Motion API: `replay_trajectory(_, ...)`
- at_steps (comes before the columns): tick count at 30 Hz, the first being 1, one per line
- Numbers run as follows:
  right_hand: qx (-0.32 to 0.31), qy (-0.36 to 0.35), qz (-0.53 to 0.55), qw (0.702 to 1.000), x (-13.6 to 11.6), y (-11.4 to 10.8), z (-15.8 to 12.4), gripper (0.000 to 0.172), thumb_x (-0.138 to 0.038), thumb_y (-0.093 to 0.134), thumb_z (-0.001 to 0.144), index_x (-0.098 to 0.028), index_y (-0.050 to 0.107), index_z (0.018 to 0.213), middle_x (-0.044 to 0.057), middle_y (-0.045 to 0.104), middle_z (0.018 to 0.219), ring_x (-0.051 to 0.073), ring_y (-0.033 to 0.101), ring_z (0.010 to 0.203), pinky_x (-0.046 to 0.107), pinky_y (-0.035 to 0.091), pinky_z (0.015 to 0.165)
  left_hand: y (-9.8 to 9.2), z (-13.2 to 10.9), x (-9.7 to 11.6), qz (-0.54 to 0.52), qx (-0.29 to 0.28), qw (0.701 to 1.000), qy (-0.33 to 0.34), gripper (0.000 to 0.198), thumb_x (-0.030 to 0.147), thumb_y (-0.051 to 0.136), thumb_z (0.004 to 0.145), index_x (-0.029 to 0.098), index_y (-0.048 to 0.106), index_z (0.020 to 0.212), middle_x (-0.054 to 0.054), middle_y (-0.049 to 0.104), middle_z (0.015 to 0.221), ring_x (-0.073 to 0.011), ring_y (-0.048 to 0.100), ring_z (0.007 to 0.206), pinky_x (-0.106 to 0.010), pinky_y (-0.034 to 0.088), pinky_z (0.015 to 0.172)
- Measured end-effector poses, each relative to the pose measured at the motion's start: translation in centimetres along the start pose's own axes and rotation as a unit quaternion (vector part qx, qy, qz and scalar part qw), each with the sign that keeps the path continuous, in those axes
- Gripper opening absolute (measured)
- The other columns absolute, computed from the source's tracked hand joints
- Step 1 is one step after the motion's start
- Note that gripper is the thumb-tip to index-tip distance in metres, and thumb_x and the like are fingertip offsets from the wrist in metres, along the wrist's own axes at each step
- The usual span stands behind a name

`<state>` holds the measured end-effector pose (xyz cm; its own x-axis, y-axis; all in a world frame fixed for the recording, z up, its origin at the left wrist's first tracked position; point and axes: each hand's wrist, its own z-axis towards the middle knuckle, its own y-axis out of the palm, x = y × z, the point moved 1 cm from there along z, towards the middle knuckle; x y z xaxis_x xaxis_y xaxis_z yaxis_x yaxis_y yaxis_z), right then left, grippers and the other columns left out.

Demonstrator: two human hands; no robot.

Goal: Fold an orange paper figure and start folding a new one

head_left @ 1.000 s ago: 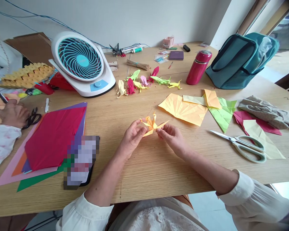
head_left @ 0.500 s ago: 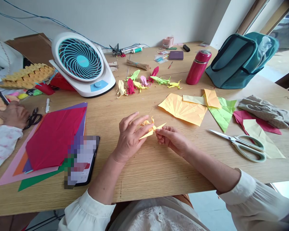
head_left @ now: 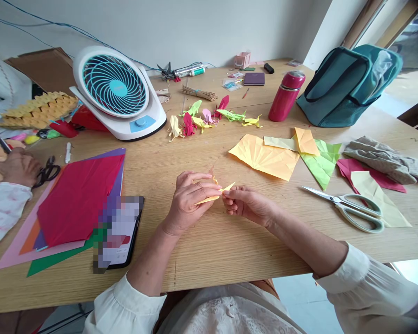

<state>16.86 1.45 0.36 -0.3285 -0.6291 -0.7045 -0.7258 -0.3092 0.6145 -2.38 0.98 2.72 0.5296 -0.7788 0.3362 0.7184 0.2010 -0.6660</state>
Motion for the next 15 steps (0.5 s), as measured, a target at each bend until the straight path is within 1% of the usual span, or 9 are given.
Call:
replay_trajectory(3,-0.005,-0.004,-0.002,1.000,-0.1,0.2,-0.1,0.037,-0.037,0.088,0.069,-0.016,0.057,0.065,-0.006,0.050,0.061,0.005,0.038,0.052,0.023,0.036,0.054,-0.1,0.0,0.1,-0.017,0.011,1.000,-0.008,0.015,0.018,0.071,0.088,0.031,0.076,0.093,0.002,0.080,0.098,-0.0205,0.067,0.104,-0.042,0.043,0.098)
replay_trajectory(6,-0.002,-0.028,-0.023,0.999,-0.1,0.3,-0.2,0.037,-0.041,0.086,0.070,-0.016,0.059,0.067,-0.005,0.051,0.062,0.006,0.039,0.053,0.024,0.037,0.056,-0.1,0.1,0.4,-0.030,0.013,0.999,-0.039,0.012,0.020,0.070,0.088,0.030,0.076,0.090,0.002,0.080,0.094,-0.0204,0.068,0.098,-0.042,0.045,0.097)
replay_trajectory(8,0.008,-0.051,-0.046,0.998,-0.1,0.2,-0.2,0.040,-0.050,0.082,0.073,-0.017,0.061,0.070,-0.004,0.051,0.063,0.008,0.042,0.054,0.026,0.038,0.058,0.0,0.0,0.5,-0.048,0.037,0.995,-0.080,0.009,0.022,0.071,0.087,0.028,0.076,0.086,0.001,0.080,0.087,-0.0201,0.068,0.091,-0.041,0.047,0.094)
replay_trajectory(10,0.030,-0.088,-0.083,0.992,-0.1,0.1,-0.3,0.044,-0.059,0.074,0.078,-0.018,0.062,0.071,-0.004,0.050,0.062,0.009,0.042,0.056,0.027,0.037,0.059,0.1,-0.1,0.6,-0.086,0.071,0.982,-0.154,0.005,0.025,0.071,0.087,0.026,0.076,0.085,-0.001,0.078,0.084,-0.0189,0.068,0.083,-0.037,0.050,0.088)
replay_trajectory(11,0.047,-0.115,-0.106,0.987,-0.1,0.0,-0.3,0.046,-0.061,0.071,0.081,-0.018,0.061,0.070,-0.004,0.049,0.061,0.010,0.042,0.057,0.027,0.036,0.060,0.2,-0.1,0.6,-0.119,0.087,0.968,-0.202,0.005,0.026,0.072,0.086,0.025,0.076,0.086,-0.002,0.077,0.084,-0.0182,0.068,0.081,-0.036,0.051,0.084)
replay_trajectory(12,0.066,-0.148,-0.129,0.978,-0.2,-0.1,-0.3,0.046,-0.062,0.068,0.083,-0.019,0.059,0.068,-0.004,0.047,0.061,0.010,0.041,0.057,0.028,0.035,0.060,0.4,-0.2,0.5,-0.163,0.100,0.948,-0.255,0.006,0.028,0.072,0.086,0.023,0.076,0.086,-0.002,0.077,0.085,-0.0176,0.068,0.080,-0.034,0.052,0.081)
replay_trajectory(13,0.089,-0.185,-0.150,0.967,-0.4,-0.1,-0.3,0.046,-0.061,0.067,0.085,-0.019,0.057,0.067,-0.004,0.046,0.061,0.011,0.041,0.058,0.028,0.034,0.060,0.6,-0.2,0.4,-0.215,0.109,0.921,-0.305,0.008,0.029,0.074,0.084,0.022,0.076,0.087,-0.003,0.076,0.086,-0.0171,0.068,0.079,-0.032,0.053,0.078)
replay_trajectory(15,0.142,-0.256,-0.189,0.937,-0.8,-0.3,-0.4,0.041,-0.057,0.068,0.085,-0.021,0.055,0.071,-0.004,0.046,0.065,0.011,0.040,0.060,0.028,0.034,0.061,1.0,-0.3,0.2,-0.319,0.125,0.857,-0.384,0.013,0.031,0.078,0.079,0.020,0.075,0.086,-0.003,0.075,0.090,-0.0164,0.068,0.080,-0.030,0.054,0.075)
